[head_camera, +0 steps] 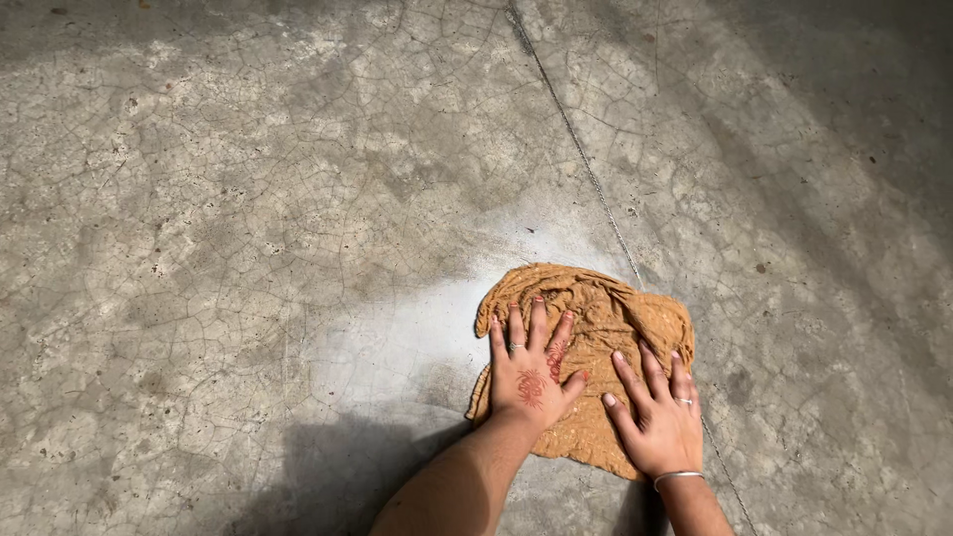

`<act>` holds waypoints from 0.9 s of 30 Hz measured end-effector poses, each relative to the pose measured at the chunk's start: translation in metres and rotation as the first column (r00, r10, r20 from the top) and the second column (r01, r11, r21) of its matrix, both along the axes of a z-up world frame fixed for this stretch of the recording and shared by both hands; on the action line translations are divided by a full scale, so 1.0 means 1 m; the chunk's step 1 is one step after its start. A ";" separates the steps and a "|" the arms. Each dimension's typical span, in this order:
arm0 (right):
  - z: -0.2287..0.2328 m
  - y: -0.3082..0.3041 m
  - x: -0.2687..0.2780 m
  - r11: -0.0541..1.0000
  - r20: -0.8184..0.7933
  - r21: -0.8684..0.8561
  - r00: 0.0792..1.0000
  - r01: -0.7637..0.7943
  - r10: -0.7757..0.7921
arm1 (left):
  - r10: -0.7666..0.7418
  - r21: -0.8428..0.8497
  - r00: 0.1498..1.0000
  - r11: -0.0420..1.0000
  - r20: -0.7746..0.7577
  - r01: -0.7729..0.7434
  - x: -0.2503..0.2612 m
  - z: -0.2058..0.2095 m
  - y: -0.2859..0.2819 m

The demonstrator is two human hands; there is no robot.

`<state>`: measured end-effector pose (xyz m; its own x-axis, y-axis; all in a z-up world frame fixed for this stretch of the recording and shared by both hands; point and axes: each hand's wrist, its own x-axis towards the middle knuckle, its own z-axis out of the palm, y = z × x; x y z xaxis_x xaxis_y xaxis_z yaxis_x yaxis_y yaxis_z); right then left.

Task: The person cleans the concrete floor by hand using a cloth and soapy water, scrubbing different sections of the surface before rinsing the cloth in a bucket.

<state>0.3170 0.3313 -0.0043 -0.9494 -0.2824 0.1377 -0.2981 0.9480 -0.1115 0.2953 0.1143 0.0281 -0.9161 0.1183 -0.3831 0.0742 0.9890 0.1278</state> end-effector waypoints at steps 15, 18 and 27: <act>-0.027 0.078 -0.041 0.990 -0.023 -0.004 0.989 0.143 -0.143 | -0.115 0.112 0.976 0.984 -0.184 0.137 -0.032 -0.037 0.089; -0.017 0.029 -0.092 0.995 -0.003 -0.026 0.995 0.101 -0.101 | -0.061 0.059 0.978 0.996 -0.202 0.074 -0.078 -0.033 0.045; 0.004 -0.182 -0.135 0.959 -0.011 -0.073 0.962 -0.274 0.274 | 0.309 0.056 0.834 0.946 -0.456 -0.320 -0.049 -0.037 -0.150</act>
